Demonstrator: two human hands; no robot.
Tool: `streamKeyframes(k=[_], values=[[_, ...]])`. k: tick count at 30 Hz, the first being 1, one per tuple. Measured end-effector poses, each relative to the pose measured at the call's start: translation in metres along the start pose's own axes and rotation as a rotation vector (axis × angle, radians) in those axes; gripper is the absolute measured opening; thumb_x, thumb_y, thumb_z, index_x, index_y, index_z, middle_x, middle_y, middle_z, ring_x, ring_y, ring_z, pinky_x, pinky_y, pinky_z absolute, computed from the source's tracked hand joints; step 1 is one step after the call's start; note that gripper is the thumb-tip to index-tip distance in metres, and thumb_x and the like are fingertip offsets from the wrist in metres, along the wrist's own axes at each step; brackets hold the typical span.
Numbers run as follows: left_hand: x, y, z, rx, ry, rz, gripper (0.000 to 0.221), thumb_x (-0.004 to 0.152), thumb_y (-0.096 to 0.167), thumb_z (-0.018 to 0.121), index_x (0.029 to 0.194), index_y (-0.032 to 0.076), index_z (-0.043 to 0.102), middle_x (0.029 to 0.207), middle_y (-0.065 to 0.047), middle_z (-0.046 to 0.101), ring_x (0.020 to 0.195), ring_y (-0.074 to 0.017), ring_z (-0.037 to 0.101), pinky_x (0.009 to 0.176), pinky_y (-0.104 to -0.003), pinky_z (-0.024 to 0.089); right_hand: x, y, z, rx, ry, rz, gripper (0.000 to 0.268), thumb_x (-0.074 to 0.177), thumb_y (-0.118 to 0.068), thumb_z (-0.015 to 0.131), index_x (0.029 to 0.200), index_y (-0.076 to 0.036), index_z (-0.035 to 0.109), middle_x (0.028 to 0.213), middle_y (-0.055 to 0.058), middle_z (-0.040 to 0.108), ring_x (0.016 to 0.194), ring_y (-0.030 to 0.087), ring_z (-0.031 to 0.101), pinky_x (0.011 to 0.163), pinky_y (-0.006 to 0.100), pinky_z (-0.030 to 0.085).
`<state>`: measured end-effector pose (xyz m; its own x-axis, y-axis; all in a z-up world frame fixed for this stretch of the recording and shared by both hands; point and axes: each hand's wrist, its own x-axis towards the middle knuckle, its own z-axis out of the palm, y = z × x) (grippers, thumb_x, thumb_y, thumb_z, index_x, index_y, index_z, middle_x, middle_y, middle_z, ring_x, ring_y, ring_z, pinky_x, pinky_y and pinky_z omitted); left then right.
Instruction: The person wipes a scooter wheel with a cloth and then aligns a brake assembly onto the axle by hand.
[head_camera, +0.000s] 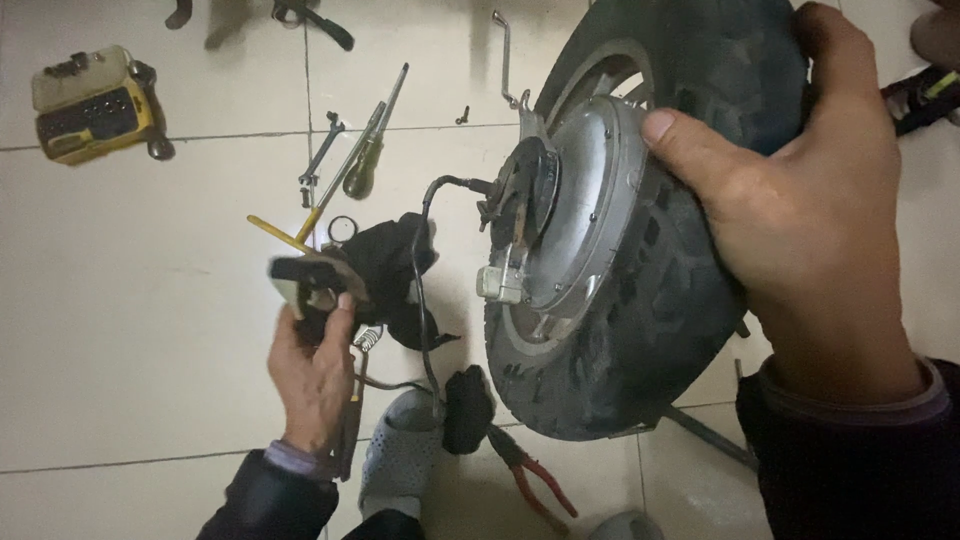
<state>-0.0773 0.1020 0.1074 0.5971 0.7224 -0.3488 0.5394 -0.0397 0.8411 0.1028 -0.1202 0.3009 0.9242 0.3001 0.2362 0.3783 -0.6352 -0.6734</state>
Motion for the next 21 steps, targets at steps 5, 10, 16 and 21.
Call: streamKeyframes(k=[5,10,16,21], values=[[-0.014,0.031,0.011,0.093,0.008,0.821,0.02,0.081,0.006,0.07,0.092,0.007,0.052,0.085,-0.006,0.056,0.07,-0.0172,0.052,0.06,-0.029,0.045,0.003,-0.003,0.005,0.006,0.01,-0.037,0.058,0.1,-0.012,0.078,0.142,0.005,0.042,0.132,0.024,0.059,0.119,0.035,0.062,0.095,0.041,0.053],[-0.034,0.088,0.051,0.086,-0.383,0.97,0.048,0.101,0.026,0.059,0.135,-0.005,0.049,0.097,-0.013,0.074,0.054,-0.0144,0.066,0.043,-0.026,0.061,0.004,-0.012,0.006,0.045,-0.008,0.061,0.059,0.097,-0.018,0.076,0.14,0.003,0.042,0.13,0.019,0.061,0.114,0.028,0.066,0.091,0.036,0.056],[0.014,0.098,0.097,0.4,0.015,1.088,0.058,0.104,0.049,0.047,0.134,-0.001,0.053,0.127,-0.021,0.06,0.111,-0.0337,0.062,0.091,-0.046,0.053,0.001,-0.002,0.008,-0.132,0.008,-0.139,0.06,0.103,-0.01,0.08,0.146,0.006,0.043,0.139,0.032,0.054,0.124,0.046,0.055,0.095,0.05,0.045],[0.0,0.099,0.103,0.269,-0.274,0.925,0.064,0.096,0.033,0.063,0.15,0.01,0.038,0.156,-0.036,0.032,0.139,-0.0561,0.043,0.099,-0.06,0.051,0.004,-0.013,0.008,0.017,-0.024,-0.066,0.056,0.101,-0.007,0.074,0.146,0.004,0.041,0.138,0.026,0.055,0.124,0.037,0.06,0.097,0.042,0.052]])
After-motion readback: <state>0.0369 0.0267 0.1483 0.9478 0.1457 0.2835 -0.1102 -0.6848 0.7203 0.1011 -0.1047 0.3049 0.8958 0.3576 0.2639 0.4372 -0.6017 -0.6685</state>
